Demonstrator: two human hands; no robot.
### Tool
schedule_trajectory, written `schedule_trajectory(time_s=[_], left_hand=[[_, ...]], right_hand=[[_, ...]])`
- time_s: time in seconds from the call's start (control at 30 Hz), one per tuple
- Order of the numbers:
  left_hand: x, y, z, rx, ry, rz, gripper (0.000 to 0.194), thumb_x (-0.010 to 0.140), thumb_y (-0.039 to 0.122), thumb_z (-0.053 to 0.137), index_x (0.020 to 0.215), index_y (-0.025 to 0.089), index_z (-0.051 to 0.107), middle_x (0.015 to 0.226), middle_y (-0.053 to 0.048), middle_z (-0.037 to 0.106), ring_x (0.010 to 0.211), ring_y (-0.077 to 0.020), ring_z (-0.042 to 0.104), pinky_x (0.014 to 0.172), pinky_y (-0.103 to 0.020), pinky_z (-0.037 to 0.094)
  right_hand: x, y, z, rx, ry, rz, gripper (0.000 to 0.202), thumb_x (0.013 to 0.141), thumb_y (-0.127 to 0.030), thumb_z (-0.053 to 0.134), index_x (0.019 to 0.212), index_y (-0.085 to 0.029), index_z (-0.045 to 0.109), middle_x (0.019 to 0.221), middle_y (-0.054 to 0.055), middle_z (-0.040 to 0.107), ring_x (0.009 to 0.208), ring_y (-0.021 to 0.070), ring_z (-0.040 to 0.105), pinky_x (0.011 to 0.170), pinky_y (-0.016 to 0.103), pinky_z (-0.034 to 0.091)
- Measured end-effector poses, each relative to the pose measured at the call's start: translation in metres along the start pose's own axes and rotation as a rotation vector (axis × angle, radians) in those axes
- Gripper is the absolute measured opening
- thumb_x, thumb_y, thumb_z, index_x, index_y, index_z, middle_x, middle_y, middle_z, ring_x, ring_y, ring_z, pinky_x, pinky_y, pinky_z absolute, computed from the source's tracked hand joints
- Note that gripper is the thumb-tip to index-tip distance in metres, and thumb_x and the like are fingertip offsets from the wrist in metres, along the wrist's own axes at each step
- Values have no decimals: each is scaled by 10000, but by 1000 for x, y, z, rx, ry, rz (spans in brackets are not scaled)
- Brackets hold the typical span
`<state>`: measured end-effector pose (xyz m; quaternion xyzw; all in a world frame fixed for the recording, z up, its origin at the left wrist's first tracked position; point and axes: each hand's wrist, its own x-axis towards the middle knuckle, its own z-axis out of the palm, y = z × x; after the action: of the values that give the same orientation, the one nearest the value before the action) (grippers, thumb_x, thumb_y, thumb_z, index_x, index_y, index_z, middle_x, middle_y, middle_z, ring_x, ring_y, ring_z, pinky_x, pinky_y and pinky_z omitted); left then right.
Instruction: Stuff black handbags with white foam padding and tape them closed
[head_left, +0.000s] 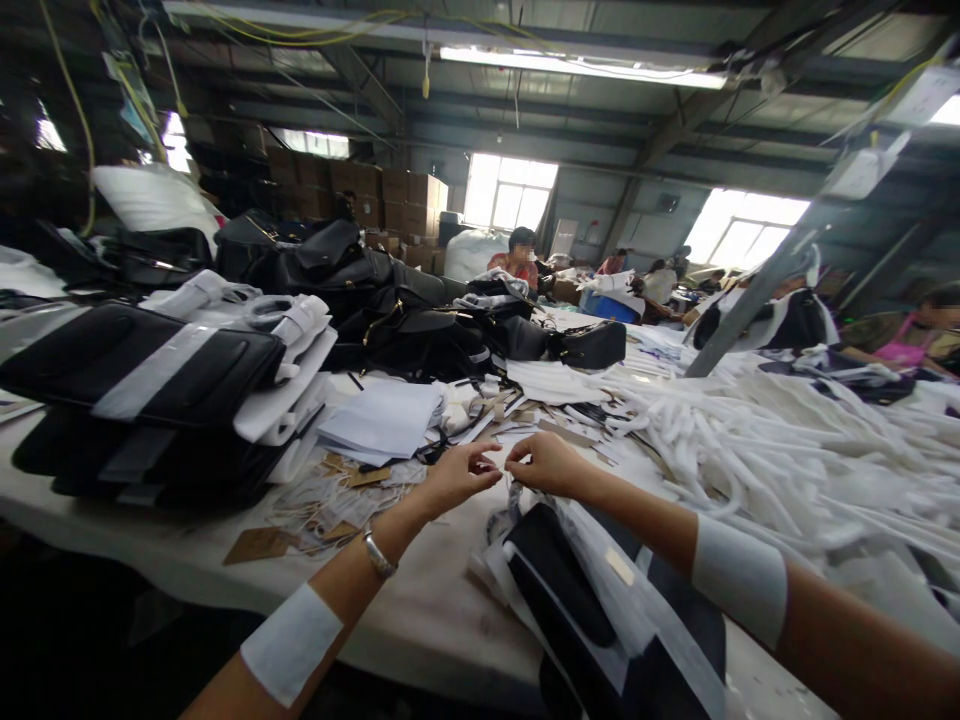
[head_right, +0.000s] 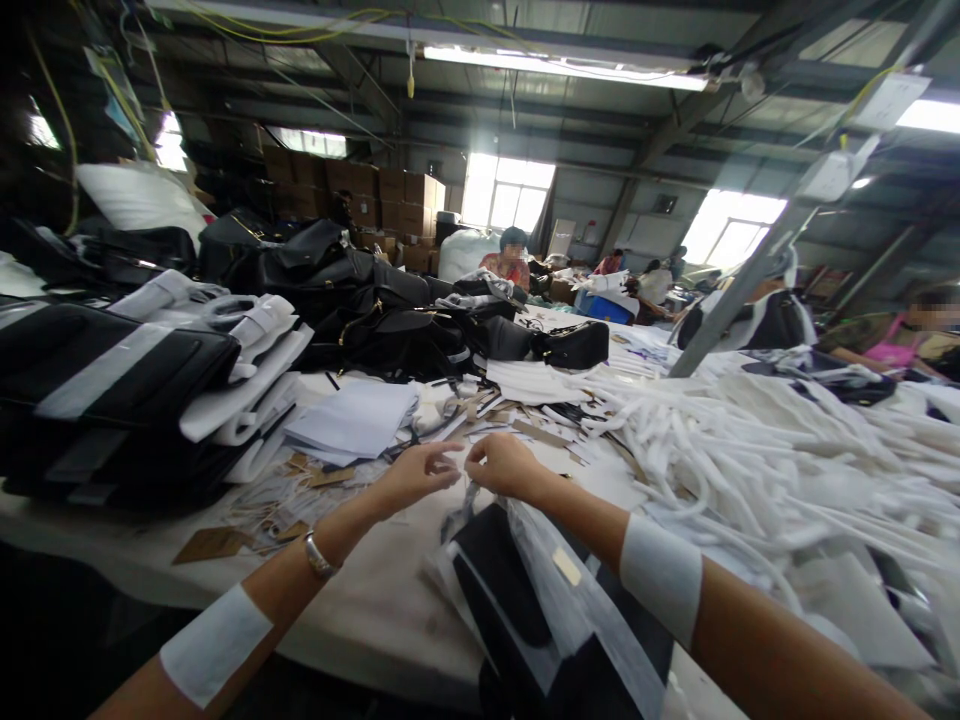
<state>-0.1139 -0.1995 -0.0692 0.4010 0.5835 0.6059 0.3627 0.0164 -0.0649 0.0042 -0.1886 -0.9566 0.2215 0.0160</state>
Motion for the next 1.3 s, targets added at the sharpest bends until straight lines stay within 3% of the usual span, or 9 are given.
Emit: schedule_trajectory(time_s=[0.17, 0.47, 0.63, 0.73, 0.83, 0.93, 1.03, 1.17, 1.3], left_hand=[[-6, 3, -2, -102, -94, -156, 220, 680, 295, 817, 805, 133, 735, 747, -32, 671, 728, -150, 620, 693, -270, 503], [-12, 1, -2, -527, -145, -291, 244, 725, 317, 789, 892, 150, 726, 973, -93, 725, 963, -200, 678, 967, -376, 516], [-9, -11, 11, -587, -28, -262, 307, 711, 166, 813, 1009, 151, 742, 930, -73, 717, 773, -101, 656, 731, -186, 518], [-7, -16, 16, -562, 26, -266, 347, 685, 179, 850, 1019, 161, 760, 950, -71, 710, 698, -61, 605, 494, -121, 368], [-6, -19, 20, -522, 68, -266, 404, 660, 277, 888, 1036, 193, 766, 1032, -73, 709, 730, -62, 600, 449, -132, 254], [-4, -21, 24, -474, 100, -259, 446, 669, 369, 883, 1072, 223, 760, 1142, -76, 698, 852, -105, 633, 497, -151, 265], [-3, -21, 28, -449, 130, -241, 484, 688, 433, 863, 1115, 240, 742, 1204, -75, 687, 1023, -168, 638, 583, -165, 331], [0, -22, 34, -498, 136, -181, 508, 706, 492, 841, 1123, 224, 735, 1216, -80, 688, 1155, -200, 606, 746, -193, 438], [6, -25, 36, -581, 161, -128, 482, 694, 491, 851, 1054, 189, 743, 1131, -86, 717, 1056, -178, 652, 838, -224, 498]], right_hand=[[2, 6, 0, 81, 8, 34, 179, 745, -288, 666, 803, -196, 808, 717, 30, 735, 743, 188, 633, 704, 278, 422], [-1, 20, -5, 574, -194, 199, 371, 882, -469, 623, 993, -137, 744, 860, 62, 753, 746, 153, 676, 697, 246, 528], [-14, 26, -14, 909, -287, 197, 640, 962, -663, 367, 1033, -120, 697, 1155, 150, 711, 1068, 197, 683, 992, 312, 517], [-23, 29, -18, 1154, -360, 94, 620, 895, -669, 528, 1125, -110, 667, 1223, 161, 681, 1150, 226, 653, 1089, 361, 453], [-25, 33, -13, 1014, -314, 23, 555, 792, -551, 739, 1146, -129, 667, 1201, 136, 695, 1105, 207, 667, 1026, 327, 492], [-21, 36, -1, 808, -141, 77, 451, 829, -533, 684, 1028, -128, 682, 887, 84, 741, 723, 136, 685, 708, 258, 557], [-15, 35, 7, 697, -67, 80, 336, 877, -452, 615, 977, -137, 674, 627, -6, 650, 464, 82, 521, 478, 202, 426], [-12, 31, 9, 537, -5, 50, 211, 850, -358, 611, 883, -154, 648, 538, -50, 558, 451, 88, 495, 456, 195, 376], [-8, 26, 3, 410, -25, 41, 202, 822, -357, 599, 810, -162, 652, 581, -31, 595, 476, 102, 525, 464, 207, 381]])
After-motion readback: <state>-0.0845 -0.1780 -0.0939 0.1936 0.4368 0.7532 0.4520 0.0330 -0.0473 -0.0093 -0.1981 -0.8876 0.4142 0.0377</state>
